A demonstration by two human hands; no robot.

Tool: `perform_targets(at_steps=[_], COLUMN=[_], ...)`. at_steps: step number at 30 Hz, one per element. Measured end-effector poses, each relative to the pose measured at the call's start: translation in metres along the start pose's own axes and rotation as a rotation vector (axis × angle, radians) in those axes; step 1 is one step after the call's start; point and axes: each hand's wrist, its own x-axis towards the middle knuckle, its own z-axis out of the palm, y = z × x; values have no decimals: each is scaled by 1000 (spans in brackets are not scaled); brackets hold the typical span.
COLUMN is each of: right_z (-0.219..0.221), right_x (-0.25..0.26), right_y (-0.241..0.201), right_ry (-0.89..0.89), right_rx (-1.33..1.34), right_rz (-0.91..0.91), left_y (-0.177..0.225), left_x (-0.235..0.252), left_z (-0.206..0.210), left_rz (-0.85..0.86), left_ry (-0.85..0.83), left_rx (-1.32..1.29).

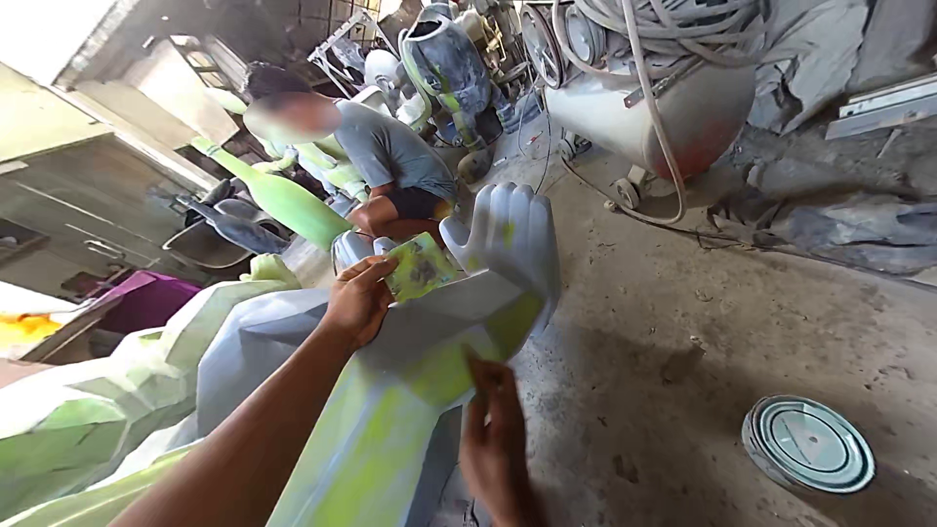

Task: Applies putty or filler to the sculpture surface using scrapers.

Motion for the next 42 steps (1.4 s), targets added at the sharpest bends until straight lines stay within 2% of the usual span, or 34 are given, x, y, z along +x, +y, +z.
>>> perform_targets(at_steps=[5,9,16,21,26,30,33,36,42], right_z=[-24,-26,-12,-15,-8,-11,-23,-34,-44], right_x=[49,44,28,26,1,-15,-12,5,31], right_y=[39,48,56,60,83,113,147,164,163], right_ry=[-16,47,22,67,130,163,63,-59,-85], right_rx=[-91,-52,-64,-18,201,646,899,931,820], right_rz=[100,138,103,157,231,503,571,545,501], left_y=[-3,-3,-3,-4,-3,-1,-2,-2,-2], left_x=[4,3,2,3,2,1,4,4,6], left_z=[-1,-1,-3,-4,-4,-2,-3,-3,-3], left_rz=[13,11,21,33,25,17,6,3,-6], left_ry=[-14,-15,-40,-42,-43,-35,-37,-43,-41], left_rx=[-57,-84,-134,-151,-154,-145,-145,-157,-159])
